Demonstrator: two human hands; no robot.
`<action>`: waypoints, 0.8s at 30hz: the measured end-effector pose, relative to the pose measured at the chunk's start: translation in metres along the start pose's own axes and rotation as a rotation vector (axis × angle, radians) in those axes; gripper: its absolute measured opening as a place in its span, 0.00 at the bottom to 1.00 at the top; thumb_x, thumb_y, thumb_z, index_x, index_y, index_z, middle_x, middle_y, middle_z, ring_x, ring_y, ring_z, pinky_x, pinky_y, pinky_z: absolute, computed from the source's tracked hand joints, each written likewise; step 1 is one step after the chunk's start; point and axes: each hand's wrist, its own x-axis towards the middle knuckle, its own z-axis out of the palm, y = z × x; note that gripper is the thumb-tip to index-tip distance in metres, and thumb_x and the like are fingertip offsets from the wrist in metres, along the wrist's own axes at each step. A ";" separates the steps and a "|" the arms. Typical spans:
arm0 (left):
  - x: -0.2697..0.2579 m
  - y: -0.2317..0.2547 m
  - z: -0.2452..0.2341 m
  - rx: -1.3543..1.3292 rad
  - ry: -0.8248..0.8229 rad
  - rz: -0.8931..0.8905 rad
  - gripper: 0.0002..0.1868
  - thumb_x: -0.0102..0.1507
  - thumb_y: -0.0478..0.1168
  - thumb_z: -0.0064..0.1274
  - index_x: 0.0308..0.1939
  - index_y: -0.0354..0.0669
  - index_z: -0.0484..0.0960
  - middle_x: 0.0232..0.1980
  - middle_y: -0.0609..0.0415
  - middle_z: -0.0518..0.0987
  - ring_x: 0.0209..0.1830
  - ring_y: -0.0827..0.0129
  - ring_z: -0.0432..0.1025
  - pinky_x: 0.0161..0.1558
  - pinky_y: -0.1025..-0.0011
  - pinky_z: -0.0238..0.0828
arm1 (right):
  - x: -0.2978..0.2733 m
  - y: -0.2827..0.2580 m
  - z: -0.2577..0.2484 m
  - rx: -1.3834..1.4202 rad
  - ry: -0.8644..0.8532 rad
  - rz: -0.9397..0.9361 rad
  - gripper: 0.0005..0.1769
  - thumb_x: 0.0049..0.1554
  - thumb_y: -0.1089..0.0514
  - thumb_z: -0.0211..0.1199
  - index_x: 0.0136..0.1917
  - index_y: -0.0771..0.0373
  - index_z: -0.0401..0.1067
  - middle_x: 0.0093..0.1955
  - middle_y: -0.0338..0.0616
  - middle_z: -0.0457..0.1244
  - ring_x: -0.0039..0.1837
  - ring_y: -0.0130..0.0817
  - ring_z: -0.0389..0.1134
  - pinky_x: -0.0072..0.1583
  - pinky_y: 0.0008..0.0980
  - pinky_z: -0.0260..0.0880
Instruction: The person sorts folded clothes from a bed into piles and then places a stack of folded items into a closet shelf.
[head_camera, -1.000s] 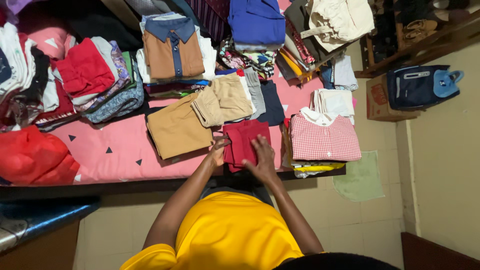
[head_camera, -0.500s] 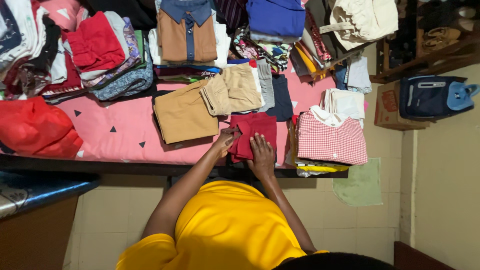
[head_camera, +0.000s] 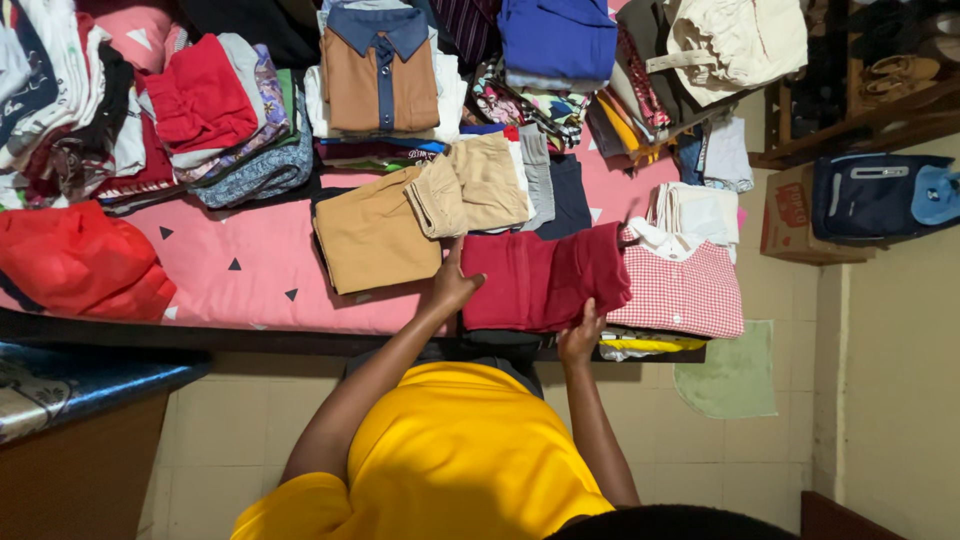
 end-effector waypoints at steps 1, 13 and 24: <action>-0.003 0.009 -0.002 0.002 -0.003 0.000 0.54 0.53 0.43 0.66 0.79 0.49 0.54 0.66 0.37 0.72 0.63 0.48 0.71 0.63 0.59 0.68 | 0.002 -0.001 0.002 -0.001 0.001 0.003 0.33 0.58 0.65 0.54 0.76 0.68 0.58 0.75 0.59 0.51 0.75 0.53 0.54 0.75 0.48 0.55; -0.041 0.055 0.022 0.573 -0.425 0.774 0.30 0.56 0.52 0.68 0.58 0.46 0.76 0.53 0.49 0.72 0.58 0.54 0.69 0.53 0.51 0.66 | 0.016 -0.016 0.011 1.418 0.277 0.788 0.30 0.66 0.51 0.53 0.77 0.67 0.56 0.76 0.49 0.56 0.77 0.43 0.58 0.77 0.45 0.57; -0.026 0.027 0.026 0.495 -0.443 0.787 0.19 0.53 0.35 0.61 0.47 0.39 0.80 0.44 0.46 0.77 0.49 0.49 0.74 0.50 0.56 0.73 | 0.002 0.001 0.024 1.372 0.303 0.855 0.29 0.66 0.52 0.54 0.75 0.65 0.57 0.75 0.49 0.56 0.76 0.42 0.58 0.76 0.46 0.59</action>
